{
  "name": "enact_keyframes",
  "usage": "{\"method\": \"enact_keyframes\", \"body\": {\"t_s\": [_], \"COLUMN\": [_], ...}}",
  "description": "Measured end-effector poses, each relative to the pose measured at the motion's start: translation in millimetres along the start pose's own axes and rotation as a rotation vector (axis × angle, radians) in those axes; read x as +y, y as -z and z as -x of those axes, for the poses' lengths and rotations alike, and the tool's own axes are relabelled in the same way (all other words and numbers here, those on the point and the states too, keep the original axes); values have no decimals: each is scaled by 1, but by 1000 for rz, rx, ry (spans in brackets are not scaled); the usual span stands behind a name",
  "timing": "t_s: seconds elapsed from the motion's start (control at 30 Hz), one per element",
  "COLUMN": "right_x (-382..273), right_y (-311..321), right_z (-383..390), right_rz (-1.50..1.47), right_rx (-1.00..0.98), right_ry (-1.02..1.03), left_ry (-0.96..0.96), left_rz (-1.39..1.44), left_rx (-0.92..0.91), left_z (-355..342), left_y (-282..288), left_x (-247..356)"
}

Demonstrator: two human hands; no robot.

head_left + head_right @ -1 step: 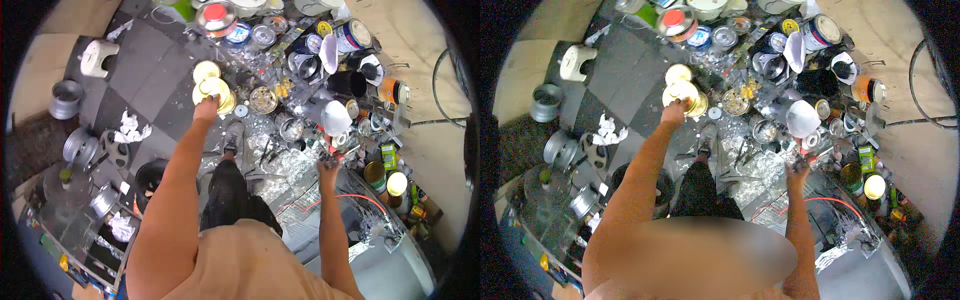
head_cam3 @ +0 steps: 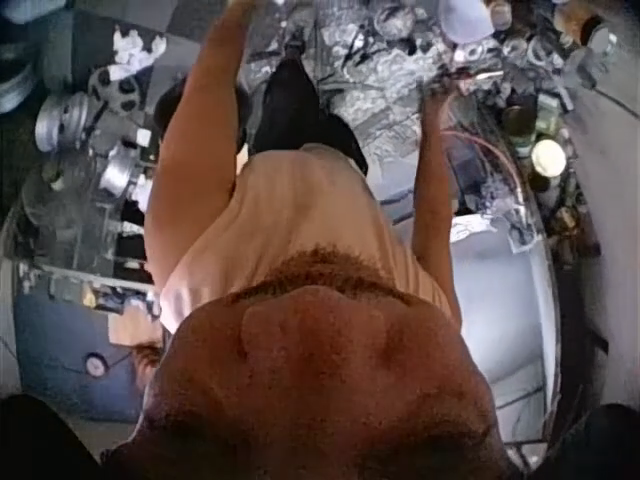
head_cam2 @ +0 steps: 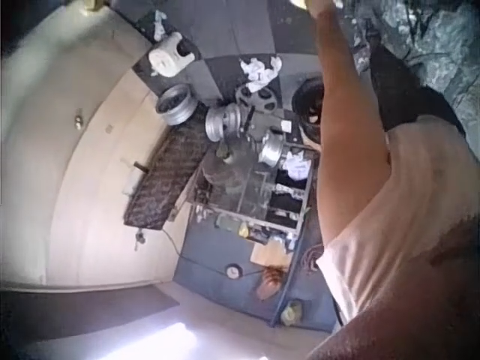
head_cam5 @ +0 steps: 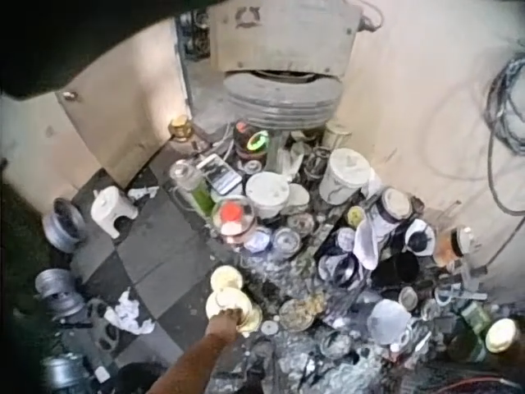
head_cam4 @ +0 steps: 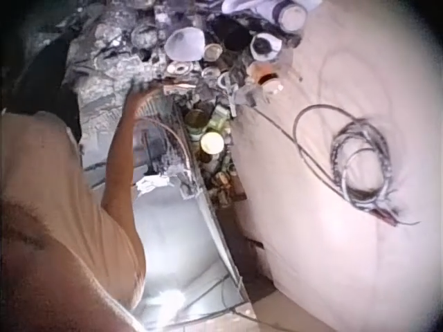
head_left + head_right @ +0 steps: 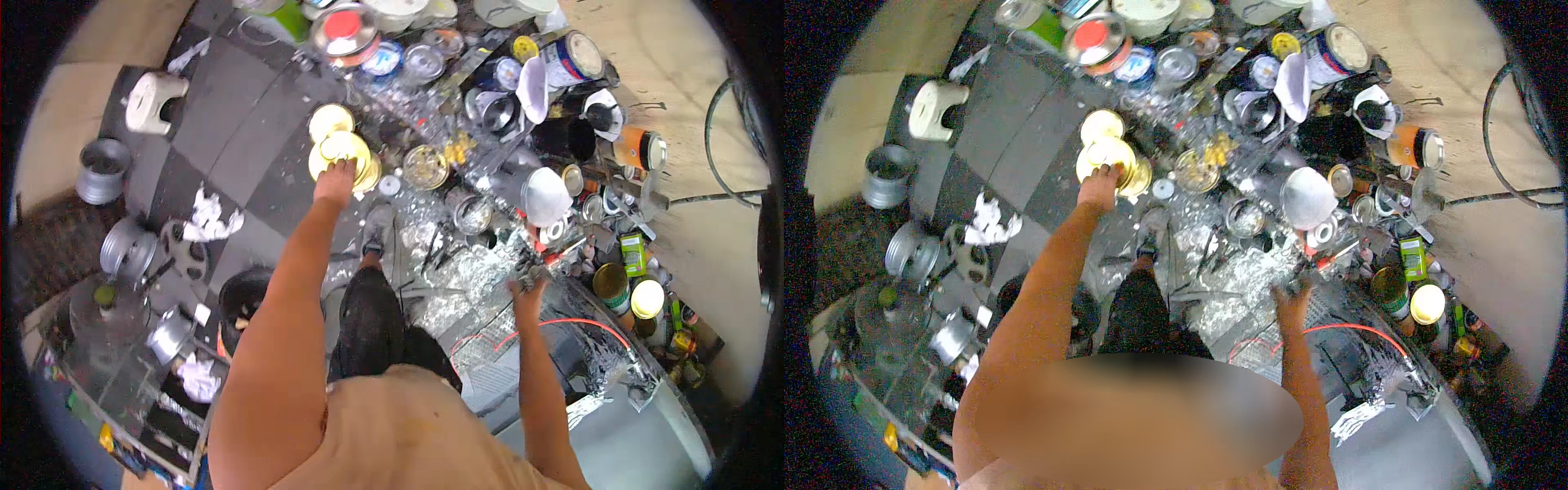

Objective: The person is painting a car wheel using a spray gun in a paint booth.

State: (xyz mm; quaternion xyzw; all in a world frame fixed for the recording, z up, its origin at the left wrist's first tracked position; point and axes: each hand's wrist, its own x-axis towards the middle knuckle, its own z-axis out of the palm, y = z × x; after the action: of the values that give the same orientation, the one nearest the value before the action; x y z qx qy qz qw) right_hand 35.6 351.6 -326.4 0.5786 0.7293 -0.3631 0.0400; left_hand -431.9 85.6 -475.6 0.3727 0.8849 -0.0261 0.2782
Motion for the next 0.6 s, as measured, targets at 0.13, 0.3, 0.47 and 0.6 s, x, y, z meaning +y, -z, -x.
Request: {"method": "enact_keyframes", "body": {"t_s": [0.13,0.3,0.47,0.6], "right_x": [34,56,91,98], "right_y": [4,23,21,20], "right_z": [131,230,258,298], "right_rz": [-5,-193,-331,-442], "right_rx": [-264,-252,-229,-142], "right_ry": [-122,-611,-781,-689], "left_ry": [-2,2,282,232], "left_rz": [-94,-109,99,326], "left_rx": [42,-15,26,-398], "left_z": [-33,-46,-55,-62], "left_y": [-23,-26,-23,-8], "left_x": [14,21,-4,90]}}
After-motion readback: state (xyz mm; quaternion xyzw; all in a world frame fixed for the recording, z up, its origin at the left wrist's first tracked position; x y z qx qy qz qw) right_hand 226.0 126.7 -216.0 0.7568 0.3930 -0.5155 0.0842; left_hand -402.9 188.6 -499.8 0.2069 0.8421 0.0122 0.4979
